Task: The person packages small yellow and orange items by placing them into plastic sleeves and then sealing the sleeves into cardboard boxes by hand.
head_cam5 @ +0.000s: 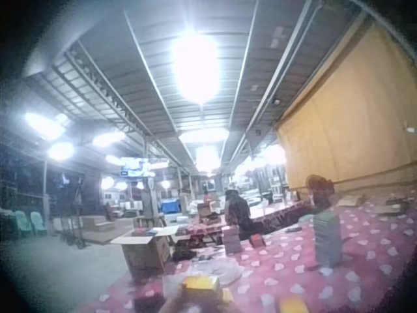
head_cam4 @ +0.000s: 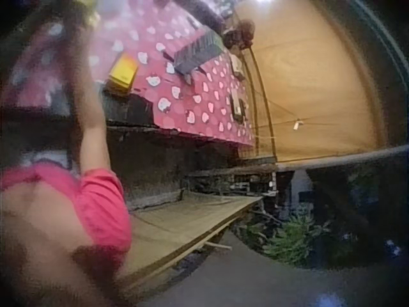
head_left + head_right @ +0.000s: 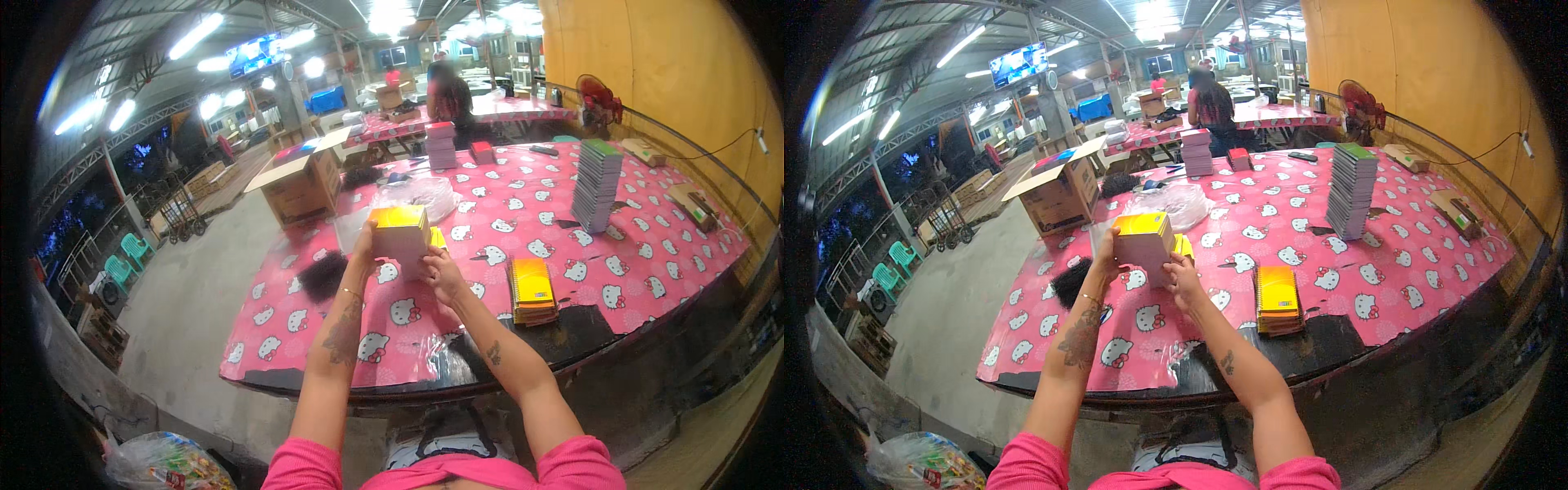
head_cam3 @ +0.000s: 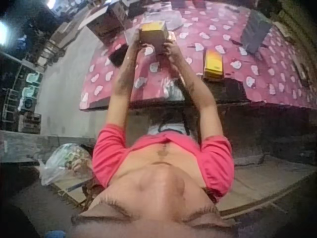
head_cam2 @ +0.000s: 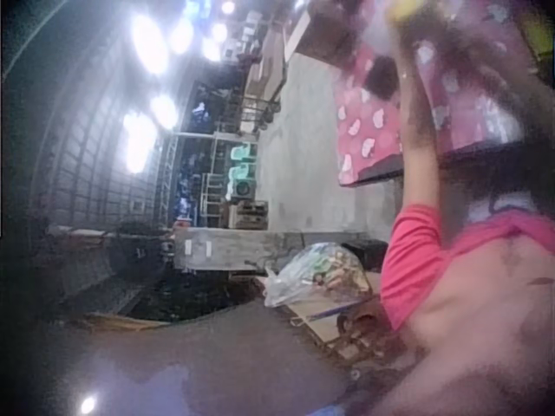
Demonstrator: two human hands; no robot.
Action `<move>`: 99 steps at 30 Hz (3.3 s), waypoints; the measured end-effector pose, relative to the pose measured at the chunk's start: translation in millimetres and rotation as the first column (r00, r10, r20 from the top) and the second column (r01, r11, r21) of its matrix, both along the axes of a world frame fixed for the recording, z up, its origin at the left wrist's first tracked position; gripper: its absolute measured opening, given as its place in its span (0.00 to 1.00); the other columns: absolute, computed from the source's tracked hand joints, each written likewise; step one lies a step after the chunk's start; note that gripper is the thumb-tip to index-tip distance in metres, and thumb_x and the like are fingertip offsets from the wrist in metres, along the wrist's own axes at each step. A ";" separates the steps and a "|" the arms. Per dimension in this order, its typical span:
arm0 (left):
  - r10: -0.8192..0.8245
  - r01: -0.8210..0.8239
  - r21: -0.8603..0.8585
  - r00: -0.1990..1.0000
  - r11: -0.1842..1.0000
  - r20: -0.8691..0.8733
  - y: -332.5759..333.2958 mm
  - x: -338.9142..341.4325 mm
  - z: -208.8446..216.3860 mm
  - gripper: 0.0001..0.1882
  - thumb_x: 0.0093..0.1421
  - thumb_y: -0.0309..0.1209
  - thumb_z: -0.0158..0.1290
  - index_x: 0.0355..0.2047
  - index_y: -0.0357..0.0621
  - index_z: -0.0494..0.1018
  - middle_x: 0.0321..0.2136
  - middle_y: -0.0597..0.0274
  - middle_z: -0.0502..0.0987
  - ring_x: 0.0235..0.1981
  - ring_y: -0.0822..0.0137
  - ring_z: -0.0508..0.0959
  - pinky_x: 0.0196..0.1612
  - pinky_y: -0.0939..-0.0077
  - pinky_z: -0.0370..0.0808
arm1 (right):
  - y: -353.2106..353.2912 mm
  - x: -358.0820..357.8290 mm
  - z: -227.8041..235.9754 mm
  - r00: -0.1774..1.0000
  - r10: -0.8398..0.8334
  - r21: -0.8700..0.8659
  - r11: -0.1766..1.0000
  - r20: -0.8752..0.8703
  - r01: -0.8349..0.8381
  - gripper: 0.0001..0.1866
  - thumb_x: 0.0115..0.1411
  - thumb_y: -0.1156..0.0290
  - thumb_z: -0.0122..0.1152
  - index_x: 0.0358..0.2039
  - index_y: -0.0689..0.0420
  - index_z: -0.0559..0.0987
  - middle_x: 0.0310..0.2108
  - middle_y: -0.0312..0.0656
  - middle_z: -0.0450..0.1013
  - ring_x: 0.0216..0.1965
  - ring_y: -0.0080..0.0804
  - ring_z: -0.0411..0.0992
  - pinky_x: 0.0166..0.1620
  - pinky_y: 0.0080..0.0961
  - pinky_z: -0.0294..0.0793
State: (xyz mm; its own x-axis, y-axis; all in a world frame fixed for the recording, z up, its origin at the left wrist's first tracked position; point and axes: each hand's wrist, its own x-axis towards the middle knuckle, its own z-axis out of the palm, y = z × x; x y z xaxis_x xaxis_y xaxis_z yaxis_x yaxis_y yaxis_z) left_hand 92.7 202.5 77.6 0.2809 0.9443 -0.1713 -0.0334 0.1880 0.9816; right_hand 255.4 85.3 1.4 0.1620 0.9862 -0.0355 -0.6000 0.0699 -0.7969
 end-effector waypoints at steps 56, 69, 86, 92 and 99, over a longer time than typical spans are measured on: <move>0.632 0.129 0.901 0.672 0.414 -0.386 -33.3 -117.6 -121.7 0.08 0.58 0.27 0.53 0.35 0.38 0.77 0.36 0.49 0.76 0.38 0.47 0.75 0.44 0.56 0.73 | -182.6 -15.3 -79.7 0.761 -0.087 0.115 0.993 0.643 0.017 0.12 0.56 0.80 0.65 0.40 0.59 0.75 0.34 0.36 0.76 0.40 0.23 0.74 0.46 0.24 0.74; 0.757 0.234 0.923 0.529 0.305 -0.384 -69.4 -105.9 -83.1 0.13 0.63 0.33 0.52 0.45 0.40 0.71 0.32 0.52 0.74 0.35 0.51 0.77 0.38 0.57 0.74 | -190.2 -10.3 -54.3 0.830 0.001 0.084 0.995 0.558 -0.057 0.12 0.59 0.80 0.62 0.45 0.62 0.79 0.42 0.37 0.78 0.44 0.23 0.74 0.50 0.22 0.73; 0.277 0.214 0.768 0.847 0.604 -0.454 -241.6 -94.1 -81.9 0.14 0.63 0.29 0.54 0.49 0.42 0.76 0.26 0.53 0.73 0.28 0.55 0.74 0.32 0.65 0.71 | -183.6 -14.2 -59.3 0.811 0.041 0.064 0.993 0.583 -0.096 0.12 0.63 0.79 0.60 0.47 0.60 0.80 0.40 0.31 0.77 0.41 0.18 0.72 0.46 0.19 0.74; 0.342 0.139 0.836 0.868 0.530 -0.361 -239.0 -91.1 -98.5 0.10 0.61 0.31 0.58 0.41 0.45 0.81 0.25 0.57 0.74 0.29 0.57 0.76 0.32 0.65 0.72 | -183.6 -13.7 -60.0 0.804 0.036 0.090 0.990 0.593 -0.111 0.12 0.63 0.77 0.61 0.47 0.59 0.80 0.40 0.31 0.77 0.40 0.16 0.72 0.43 0.17 0.73; 0.249 0.237 0.791 0.864 0.565 -0.437 -231.0 -93.0 -95.3 0.13 0.58 0.28 0.61 0.45 0.42 0.78 0.31 0.56 0.78 0.30 0.58 0.78 0.32 0.68 0.75 | -186.1 -10.9 -58.7 0.808 0.069 0.063 0.990 0.586 -0.130 0.12 0.62 0.78 0.61 0.46 0.61 0.80 0.40 0.33 0.78 0.41 0.19 0.72 0.46 0.19 0.73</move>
